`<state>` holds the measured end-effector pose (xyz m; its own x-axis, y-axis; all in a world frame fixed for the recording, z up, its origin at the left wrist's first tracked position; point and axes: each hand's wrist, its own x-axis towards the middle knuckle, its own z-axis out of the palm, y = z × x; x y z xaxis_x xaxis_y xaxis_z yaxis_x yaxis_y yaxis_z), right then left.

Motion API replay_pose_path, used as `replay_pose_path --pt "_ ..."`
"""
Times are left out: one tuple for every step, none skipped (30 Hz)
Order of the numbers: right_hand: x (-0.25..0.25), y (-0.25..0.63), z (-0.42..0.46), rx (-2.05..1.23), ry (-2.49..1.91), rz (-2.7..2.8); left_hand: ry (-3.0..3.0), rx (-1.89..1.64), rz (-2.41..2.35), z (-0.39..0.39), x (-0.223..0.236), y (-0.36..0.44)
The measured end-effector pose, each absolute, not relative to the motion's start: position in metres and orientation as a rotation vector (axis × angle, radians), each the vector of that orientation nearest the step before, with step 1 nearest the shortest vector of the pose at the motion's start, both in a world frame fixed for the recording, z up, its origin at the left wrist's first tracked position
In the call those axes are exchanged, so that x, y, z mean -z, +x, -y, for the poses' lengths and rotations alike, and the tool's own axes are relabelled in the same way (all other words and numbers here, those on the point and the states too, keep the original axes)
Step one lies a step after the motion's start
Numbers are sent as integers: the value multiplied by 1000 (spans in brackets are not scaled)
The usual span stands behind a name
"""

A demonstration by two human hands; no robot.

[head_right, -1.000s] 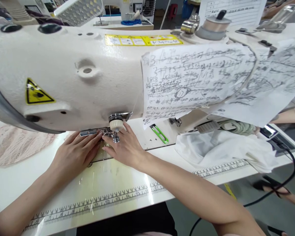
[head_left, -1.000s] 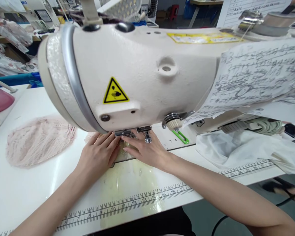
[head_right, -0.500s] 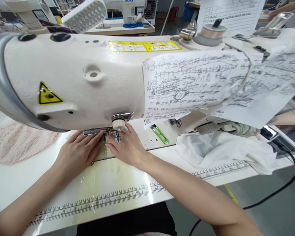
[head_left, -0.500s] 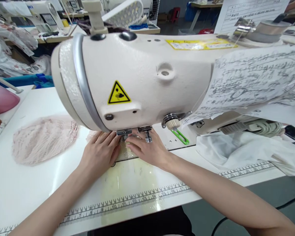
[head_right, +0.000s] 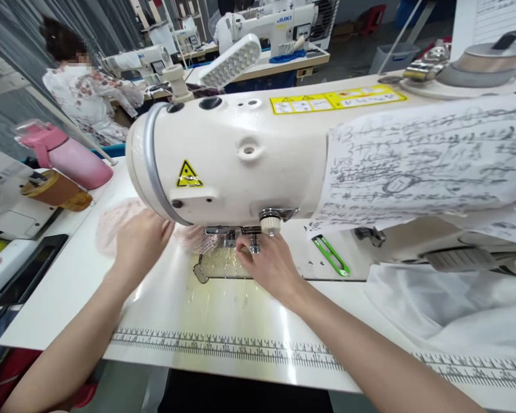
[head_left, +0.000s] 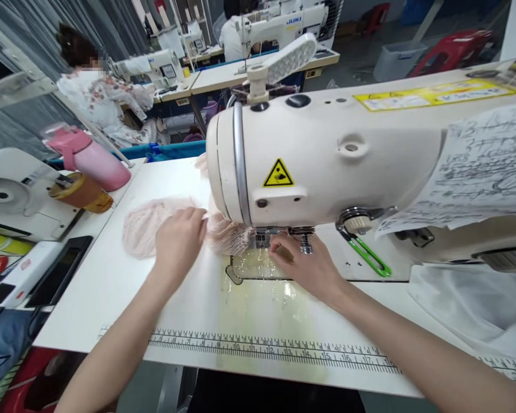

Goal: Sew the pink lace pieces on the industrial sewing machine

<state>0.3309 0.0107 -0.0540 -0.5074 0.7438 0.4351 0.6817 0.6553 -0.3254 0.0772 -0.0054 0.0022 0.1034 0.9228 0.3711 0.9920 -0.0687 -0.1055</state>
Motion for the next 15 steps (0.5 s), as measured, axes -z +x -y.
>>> replay_pose_path --pt "54 331 -11 -136 -1094 2320 -2013 273 1937 5 -6 66" --pt "54 331 -12 -123 -1078 2316 -1985 255 1986 5 -9 55" --pt "54 331 -12 -111 -1063 2310 -1972 243 2031 4 -10 45" --pt "53 330 -12 -99 -1050 2300 -1965 241 2070 5 -10 37" --pt "53 330 -12 -90 -1039 2290 -1962 246 2107 5 -10 31" --pt "52 330 -12 -87 -1032 2281 -1961 259 2146 6 -9 26" --pt "52 330 -12 -89 -1028 2273 -1960 278 2186 6 -8 22" --pt "52 330 -12 -95 -1028 2264 -1960 300 2230 7 -8 19" --pt "52 330 -12 -106 -1027 2259 -1960 325 2279 7 -8 17" --pt "53 329 -12 -117 -1023 2255 -1962 353 2331 7 -8 15" --pt "53 329 -12 -126 -1018 2252 -1960 387 2387 7 -8 13" --pt "55 330 -12 -127 -1011 2244 -1954 428 2444 7 -9 11" --pt "56 330 -13 -124 -999 2234 -1940 477 2503 6 -9 8" --pt "56 330 -13 -120 -984 2224 -1922 532 2559 6 -10 6" --pt "57 330 -13 -115 -968 2214 -1901 594 2612 5 -10 4"
